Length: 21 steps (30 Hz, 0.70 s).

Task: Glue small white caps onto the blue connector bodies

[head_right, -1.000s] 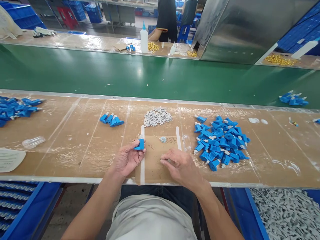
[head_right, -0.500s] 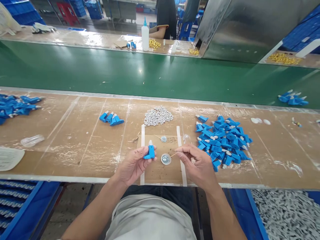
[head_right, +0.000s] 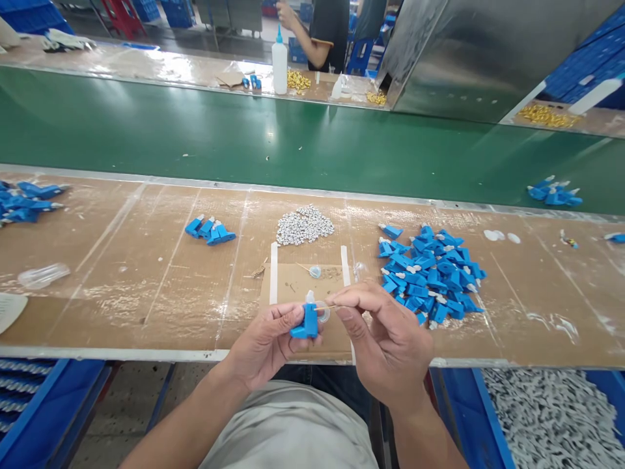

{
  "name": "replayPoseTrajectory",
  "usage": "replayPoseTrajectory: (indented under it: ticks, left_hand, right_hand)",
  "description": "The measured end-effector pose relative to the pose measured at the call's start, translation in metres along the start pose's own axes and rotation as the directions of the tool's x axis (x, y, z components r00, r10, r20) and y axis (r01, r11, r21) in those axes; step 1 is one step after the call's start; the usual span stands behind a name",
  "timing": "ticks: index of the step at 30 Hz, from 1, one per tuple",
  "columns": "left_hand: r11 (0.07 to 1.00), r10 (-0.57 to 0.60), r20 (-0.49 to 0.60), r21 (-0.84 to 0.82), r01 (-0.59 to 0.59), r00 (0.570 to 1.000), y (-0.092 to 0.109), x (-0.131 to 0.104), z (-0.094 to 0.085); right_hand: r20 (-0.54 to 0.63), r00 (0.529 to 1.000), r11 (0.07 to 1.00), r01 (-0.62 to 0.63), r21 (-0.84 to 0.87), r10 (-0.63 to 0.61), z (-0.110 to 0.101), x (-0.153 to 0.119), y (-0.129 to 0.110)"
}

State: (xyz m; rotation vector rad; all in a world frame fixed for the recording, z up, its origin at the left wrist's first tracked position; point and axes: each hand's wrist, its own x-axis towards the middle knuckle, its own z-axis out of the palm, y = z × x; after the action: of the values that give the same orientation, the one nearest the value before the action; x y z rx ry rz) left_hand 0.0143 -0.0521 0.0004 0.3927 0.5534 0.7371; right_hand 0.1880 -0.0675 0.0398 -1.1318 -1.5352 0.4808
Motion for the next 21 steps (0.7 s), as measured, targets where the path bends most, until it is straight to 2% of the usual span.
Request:
replayPoseTrajectory:
  ticks: [15,21]
  left_hand:
    - [1.0,-0.007,0.01,-0.004,0.007,1.0,0.0021,-0.0017,-0.0005]
    - [1.0,-0.005,-0.019,0.011,0.005,1.0,0.0004,0.0003,-0.0031]
  right_hand:
    - [0.075,0.997,0.999,-0.031,-0.024,0.032,0.0043,-0.0045,0.0057]
    - [0.063,0.992,0.988,0.118,-0.097,-0.112,0.0072,-0.0053,0.0061]
